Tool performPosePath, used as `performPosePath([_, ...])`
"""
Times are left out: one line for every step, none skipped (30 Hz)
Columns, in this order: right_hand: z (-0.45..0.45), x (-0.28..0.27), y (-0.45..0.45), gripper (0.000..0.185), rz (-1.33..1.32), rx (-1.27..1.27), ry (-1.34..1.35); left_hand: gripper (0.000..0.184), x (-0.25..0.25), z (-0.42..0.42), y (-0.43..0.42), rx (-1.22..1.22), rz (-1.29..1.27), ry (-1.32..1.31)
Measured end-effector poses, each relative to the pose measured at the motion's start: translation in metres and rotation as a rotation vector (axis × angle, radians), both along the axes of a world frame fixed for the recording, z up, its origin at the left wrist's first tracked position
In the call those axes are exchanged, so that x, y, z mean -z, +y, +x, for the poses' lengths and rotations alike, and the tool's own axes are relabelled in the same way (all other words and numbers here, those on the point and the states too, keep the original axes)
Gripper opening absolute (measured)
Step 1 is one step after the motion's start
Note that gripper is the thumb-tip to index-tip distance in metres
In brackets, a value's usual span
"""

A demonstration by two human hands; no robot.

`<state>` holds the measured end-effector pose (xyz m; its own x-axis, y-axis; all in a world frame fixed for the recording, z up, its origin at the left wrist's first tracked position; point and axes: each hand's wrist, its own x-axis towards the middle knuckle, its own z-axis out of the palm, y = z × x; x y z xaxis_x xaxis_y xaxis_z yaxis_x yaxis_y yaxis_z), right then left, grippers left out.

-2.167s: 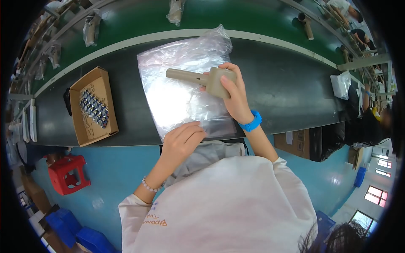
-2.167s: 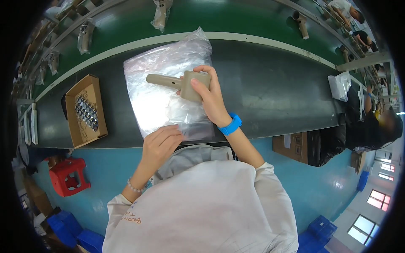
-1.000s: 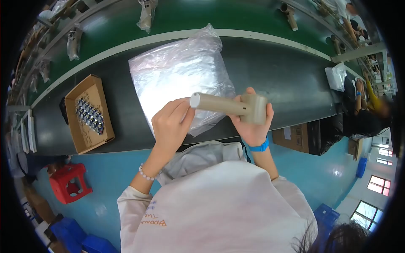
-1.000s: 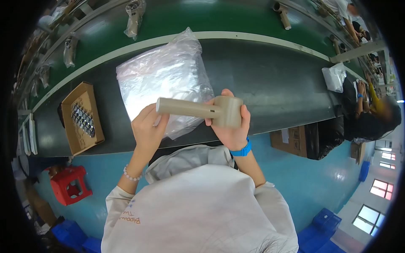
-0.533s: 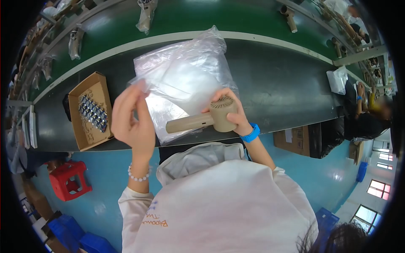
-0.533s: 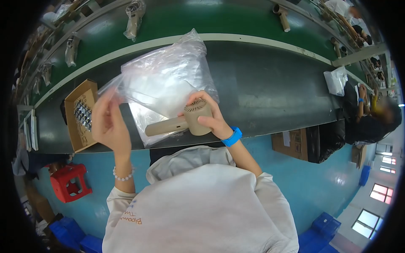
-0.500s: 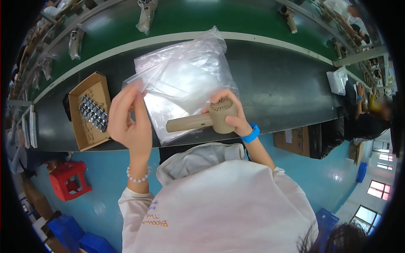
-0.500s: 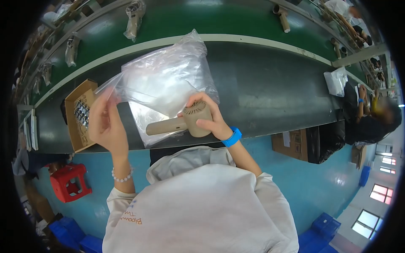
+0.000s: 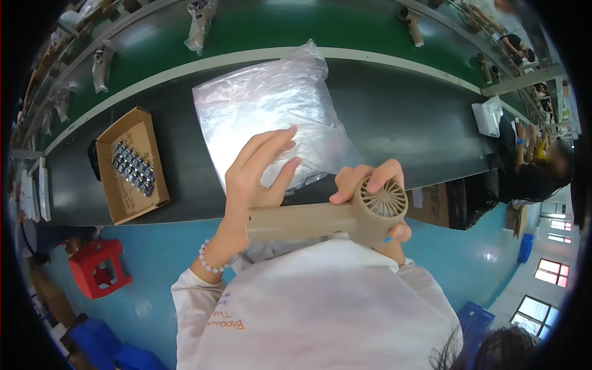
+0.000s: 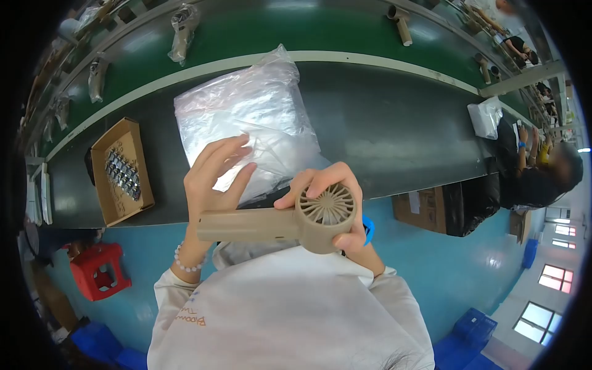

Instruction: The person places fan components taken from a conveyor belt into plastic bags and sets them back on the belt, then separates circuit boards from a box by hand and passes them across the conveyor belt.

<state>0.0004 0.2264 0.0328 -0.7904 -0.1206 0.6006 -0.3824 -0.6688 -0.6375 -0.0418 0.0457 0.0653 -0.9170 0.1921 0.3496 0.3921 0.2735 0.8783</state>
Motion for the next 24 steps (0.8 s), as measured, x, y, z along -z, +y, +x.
performPosePath([0.001, 0.0, 0.001, 0.058, -0.014, 0.013, -0.047, 0.03, 0.0, -0.002, -0.003, 0.027, -0.089, 0.062])
performPosePath([0.001, 0.0, 0.003, 0.058, -0.031, 0.022, -0.095, 0.03, 0.0, -0.004, -0.006, 0.024, -0.089, 0.062])
performPosePath([0.001, 0.001, 0.006, 0.058, -0.032, 0.035, -0.095, 0.03, 0.002, -0.005, -0.008, 0.03, -0.096, 0.117])
performPosePath([0.001, 0.001, 0.009, 0.059, -0.033, 0.044, -0.103, 0.031, 0.004, -0.006, -0.01, 0.035, -0.103, 0.172])
performPosePath([0.002, -0.001, 0.008, 0.06, -0.035, 0.054, -0.112, 0.031, 0.004, -0.006, -0.015, 0.03, -0.108, 0.172])
performPosePath([0.001, 0.0, 0.01, 0.061, -0.028, 0.058, -0.093, 0.032, 0.007, -0.006, -0.016, 0.036, -0.09, 0.179])
performPosePath([0.003, -0.001, 0.01, 0.061, -0.032, 0.053, -0.094, 0.034, 0.007, -0.005, -0.017, 0.044, -0.073, 0.186])
performPosePath([0.006, -0.004, 0.011, 0.061, 0.033, 0.15, -0.152, 0.034, 0.006, -0.004, -0.017, 0.041, -0.077, 0.186])
performPosePath([0.008, -0.008, 0.011, 0.061, 0.099, 0.249, -0.208, 0.037, 0.004, -0.001, -0.014, 0.046, -0.096, 0.19])
performPosePath([0.007, -0.01, 0.013, 0.062, 0.175, 0.307, -0.186, 0.039, 0.002, 0.0, -0.013, 0.052, -0.114, 0.192])
performPosePath([0.008, -0.014, 0.012, 0.062, 0.174, 0.31, -0.186, 0.044, -0.002, 0.001, -0.014, 0.07, -0.206, 0.233])
performPosePath([0.01, -0.018, 0.011, 0.063, 0.26, 0.416, -0.181, 0.044, 0.0, 0.0, -0.011, 0.073, -0.207, 0.233])
performPosePath([0.012, -0.021, 0.01, 0.063, 0.347, 0.521, -0.176, 0.044, 0.003, 0.0, -0.009, 0.074, -0.2, 0.261])
performPosePath([0.013, -0.022, 0.01, 0.064, 0.402, 0.561, -0.118, 0.044, 0.006, 0.0, -0.008, 0.076, -0.192, 0.289])
performPosePath([0.015, -0.022, 0.011, 0.064, 0.457, 0.601, -0.06, 0.044, 0.006, -0.001, -0.007, 0.079, -0.193, 0.288])
performPosePath([0.016, -0.025, 0.009, 0.064, 0.485, 0.63, -0.043, 0.043, 0.006, -0.002, -0.007, 0.064, -0.195, 0.292])
performPosePath([0.018, -0.028, 0.009, 0.064, 0.485, 0.635, -0.044, 0.043, 0.006, -0.003, -0.006, 0.049, -0.196, 0.295])
performPosePath([0.019, -0.03, 0.009, 0.063, 0.493, 0.66, -0.041, 0.043, 0.005, -0.003, -0.004, 0.054, -0.195, 0.296])
performPosePath([0.02, -0.031, 0.01, 0.062, 0.502, 0.685, -0.036, 0.042, 0.005, -0.003, -0.002, 0.024, -0.195, 0.308])
performPosePath([0.02, -0.031, 0.011, 0.062, 0.502, 0.688, -0.036, 0.04, 0.004, -0.003, -0.001, -0.008, -0.195, 0.318])
performPosePath([0.02, -0.031, 0.012, 0.061, 0.537, 0.712, -0.002, 0.04, 0.005, -0.003, -0.001, -0.006, -0.195, 0.318])
performPosePath([0.02, -0.031, 0.012, 0.06, 0.572, 0.735, 0.031, 0.04, 0.006, -0.003, 0.0, -0.023, -0.19, 0.307])
performPosePath([0.02, -0.031, 0.013, 0.06, 0.572, 0.735, 0.031, 0.04, 0.007, -0.003, 0.0, -0.041, -0.184, 0.296])
performPosePath([0.019, -0.03, 0.014, 0.06, 0.613, 0.79, 0.068, 0.04, 0.007, -0.002, -0.001, -0.042, -0.184, 0.296])
